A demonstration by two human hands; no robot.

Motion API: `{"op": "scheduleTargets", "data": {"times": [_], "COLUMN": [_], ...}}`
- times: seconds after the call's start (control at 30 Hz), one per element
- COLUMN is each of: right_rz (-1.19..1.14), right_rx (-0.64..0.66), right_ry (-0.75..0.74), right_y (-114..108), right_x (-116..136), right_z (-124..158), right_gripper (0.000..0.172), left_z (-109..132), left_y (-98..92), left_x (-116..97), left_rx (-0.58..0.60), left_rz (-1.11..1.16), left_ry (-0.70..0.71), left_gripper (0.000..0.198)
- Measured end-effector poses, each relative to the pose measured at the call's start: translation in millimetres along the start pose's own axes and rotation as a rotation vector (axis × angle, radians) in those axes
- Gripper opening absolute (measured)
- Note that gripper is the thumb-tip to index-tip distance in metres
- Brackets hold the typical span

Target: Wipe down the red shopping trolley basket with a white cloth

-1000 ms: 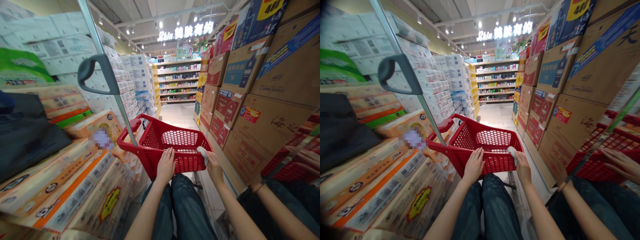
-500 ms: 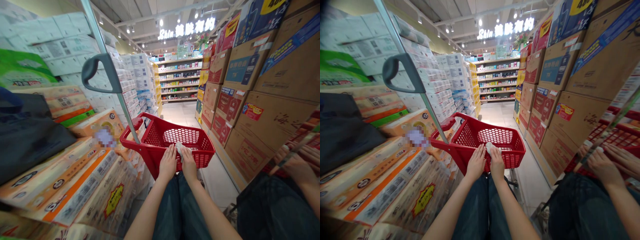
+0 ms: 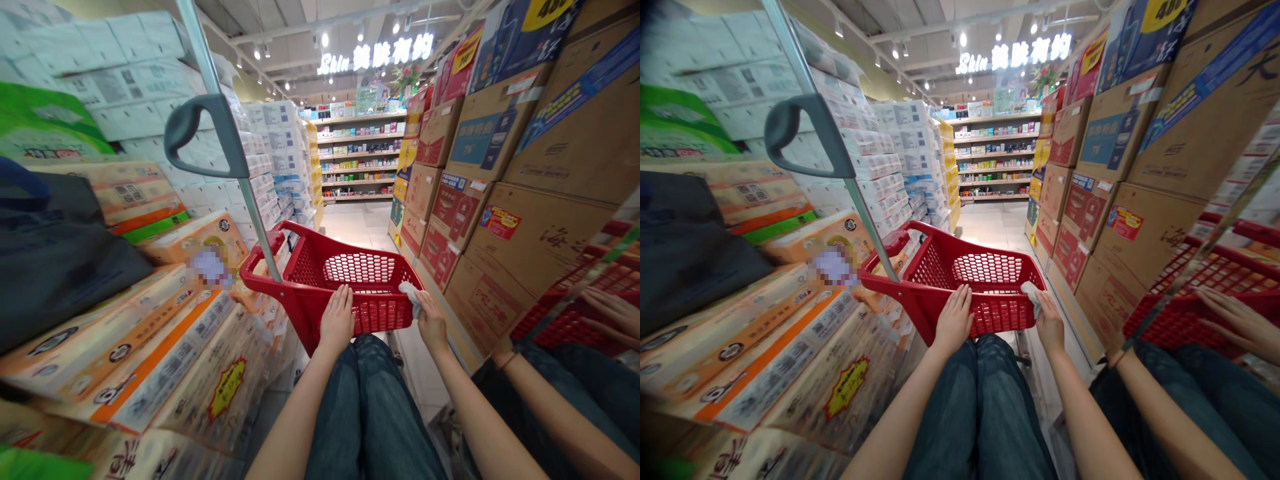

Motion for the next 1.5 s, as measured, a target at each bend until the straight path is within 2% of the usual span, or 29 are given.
{"op": "scheduleTargets", "data": {"times": [0.1, 0.17, 0.23, 0.37, 0.47, 0.53, 0.6, 0.8, 0.9, 1.0, 1.07, 1.2, 1.3, 1.4, 1.5], "right_rz": [0.0, 0.03, 0.055, 0.084, 0.124, 0.159, 0.199, 0.264, 0.246, 0.249, 0.25, 0.166, 0.1, 0.065, 0.058], "right_rx": [-0.088, -0.124, -0.095, 0.056, 0.121, 0.165, 0.195, 0.088, 0.029, -0.049, -0.047, 0.073, 0.138, 0.201, 0.21], "right_ry": [0.087, 0.124, 0.096, -0.061, -0.145, -0.189, -0.21, -0.109, -0.038, 0.049, 0.048, -0.067, -0.144, -0.23, -0.253], "right_y": [3, 11, 26, 62, 71, 69, 61, 16, 4, 9, 25, 67, 82, 80, 62], "right_x": [5, 22, 54, 130, 161, 161, 144, 46, 19, 29, 57, 128, 159, 158, 124], "right_z": [-4, -5, -5, 2, 7, 8, 6, -8, -12, -14, -13, -7, -2, 1, 0], "right_gripper": [0.053, 0.053, 0.054, 0.055, 0.052, 0.053, 0.054, 0.055, 0.054, 0.051, 0.051, 0.051, 0.053, 0.056, 0.056], "left_z": [0, 0, 0, 0, 0, 1, 2, 2, 2, 1, 1, 1, 3, 4, 6], "left_y": [-0.5, -0.4, -0.3, -1.4, -3.4, -4.1, -4.1, 0.5, 0.6, -1.7, -2.6, -2.1, -1.7, -2.3, -3.9], "left_x": [-2, -4, -5, -7, -6, -5, -3, 3, 3, 2, 1, 1, 3, 5, 7], "left_rx": [-0.016, -0.029, -0.04, -0.051, -0.062, -0.074, -0.09, -0.091, -0.086, -0.089, -0.078, -0.063, -0.073, -0.08, -0.083], "left_rz": [0.024, 0.032, 0.033, 0.027, 0.029, 0.04, 0.057, 0.079, 0.085, 0.099, 0.094, 0.092, 0.099, 0.099, 0.103], "left_ry": [-0.017, -0.03, -0.038, -0.033, -0.036, -0.04, -0.049, -0.076, -0.076, -0.078, -0.083, -0.075, -0.062, -0.054, -0.052], "left_gripper": [0.058, 0.059, 0.059, 0.059, 0.057, 0.056, 0.056, 0.058, 0.058, 0.059, 0.059, 0.06, 0.059, 0.058, 0.059]}}
Point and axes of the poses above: each hand's wrist, its own z-axis away from the middle knuckle, its own y-axis out of the palm, x = y × z, the point moved 8 cm from there along -z, towards the middle knuckle, and after that the axes turned 3 degrees about y, right-handed, at the moved point
